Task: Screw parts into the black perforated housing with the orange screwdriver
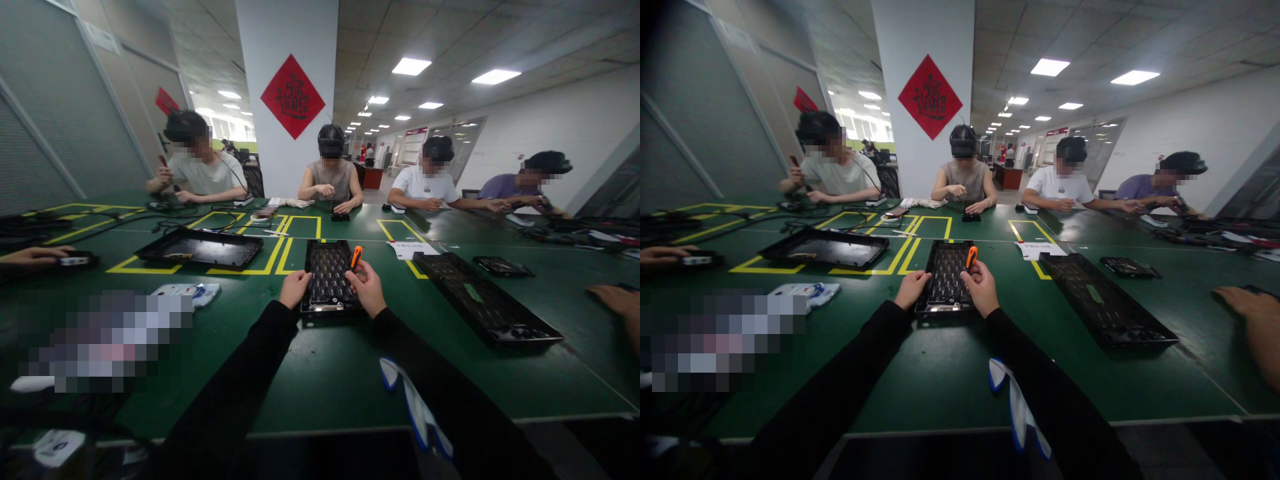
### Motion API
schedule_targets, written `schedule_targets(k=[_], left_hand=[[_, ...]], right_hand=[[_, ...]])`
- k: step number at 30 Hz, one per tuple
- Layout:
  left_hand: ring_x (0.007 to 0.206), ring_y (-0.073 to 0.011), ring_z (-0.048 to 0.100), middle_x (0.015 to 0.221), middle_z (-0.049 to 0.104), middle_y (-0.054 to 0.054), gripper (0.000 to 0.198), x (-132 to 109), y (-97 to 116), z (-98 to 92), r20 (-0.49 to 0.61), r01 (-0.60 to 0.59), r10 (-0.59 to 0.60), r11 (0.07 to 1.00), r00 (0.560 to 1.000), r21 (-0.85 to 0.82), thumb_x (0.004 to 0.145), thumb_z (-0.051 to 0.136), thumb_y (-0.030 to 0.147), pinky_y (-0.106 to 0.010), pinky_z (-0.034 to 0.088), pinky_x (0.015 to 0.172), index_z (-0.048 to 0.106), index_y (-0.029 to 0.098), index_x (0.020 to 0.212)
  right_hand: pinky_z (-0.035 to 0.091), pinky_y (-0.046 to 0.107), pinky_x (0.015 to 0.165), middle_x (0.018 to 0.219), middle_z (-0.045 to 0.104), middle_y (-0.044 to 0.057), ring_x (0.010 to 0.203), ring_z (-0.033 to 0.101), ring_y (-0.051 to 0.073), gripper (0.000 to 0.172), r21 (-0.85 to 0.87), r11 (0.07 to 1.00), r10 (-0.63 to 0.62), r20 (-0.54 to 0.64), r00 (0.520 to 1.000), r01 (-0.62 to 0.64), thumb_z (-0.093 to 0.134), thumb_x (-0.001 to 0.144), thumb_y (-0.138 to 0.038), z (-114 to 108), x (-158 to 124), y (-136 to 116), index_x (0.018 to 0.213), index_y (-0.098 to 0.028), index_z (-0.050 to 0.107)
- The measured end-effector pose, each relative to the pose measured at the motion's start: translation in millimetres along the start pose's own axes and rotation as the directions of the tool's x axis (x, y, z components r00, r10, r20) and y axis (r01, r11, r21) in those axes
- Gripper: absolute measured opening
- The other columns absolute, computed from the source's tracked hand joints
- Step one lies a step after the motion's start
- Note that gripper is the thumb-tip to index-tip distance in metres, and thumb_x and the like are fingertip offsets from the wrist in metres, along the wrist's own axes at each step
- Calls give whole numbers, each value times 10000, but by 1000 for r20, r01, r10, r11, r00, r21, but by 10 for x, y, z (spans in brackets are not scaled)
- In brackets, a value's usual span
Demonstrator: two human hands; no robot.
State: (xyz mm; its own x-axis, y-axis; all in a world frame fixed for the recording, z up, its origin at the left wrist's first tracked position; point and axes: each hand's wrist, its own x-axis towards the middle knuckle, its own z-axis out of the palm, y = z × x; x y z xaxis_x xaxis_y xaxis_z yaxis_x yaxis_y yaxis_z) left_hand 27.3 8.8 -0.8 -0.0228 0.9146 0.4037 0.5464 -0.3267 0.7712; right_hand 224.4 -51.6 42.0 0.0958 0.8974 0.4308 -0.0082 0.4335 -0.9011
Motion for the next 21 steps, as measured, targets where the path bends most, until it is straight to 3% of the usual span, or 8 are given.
schedule_targets(k=[10,21], left_hand=[[501,-83,324,470,310,45,374,2,-15,7,11,5,-5,1000,1000,7,739,403,417,-222,220,505,301,170,476],[487,-83,313,460,293,45,381,16,-36,12,8,-11,11,1000,1000,8,744,416,409,-229,205,495,295,170,472]], right_hand=[[343,184,391,863,579,29,452,425,48,313,51,999,1,63,998,-4,518,747,-305,-1,-1,4,1037,-191,486],[340,166,401,763,465,-25,474,415,41,375,-14,999,-37,-11,999,37,602,690,-313,-3,5,45,1032,-204,492]])
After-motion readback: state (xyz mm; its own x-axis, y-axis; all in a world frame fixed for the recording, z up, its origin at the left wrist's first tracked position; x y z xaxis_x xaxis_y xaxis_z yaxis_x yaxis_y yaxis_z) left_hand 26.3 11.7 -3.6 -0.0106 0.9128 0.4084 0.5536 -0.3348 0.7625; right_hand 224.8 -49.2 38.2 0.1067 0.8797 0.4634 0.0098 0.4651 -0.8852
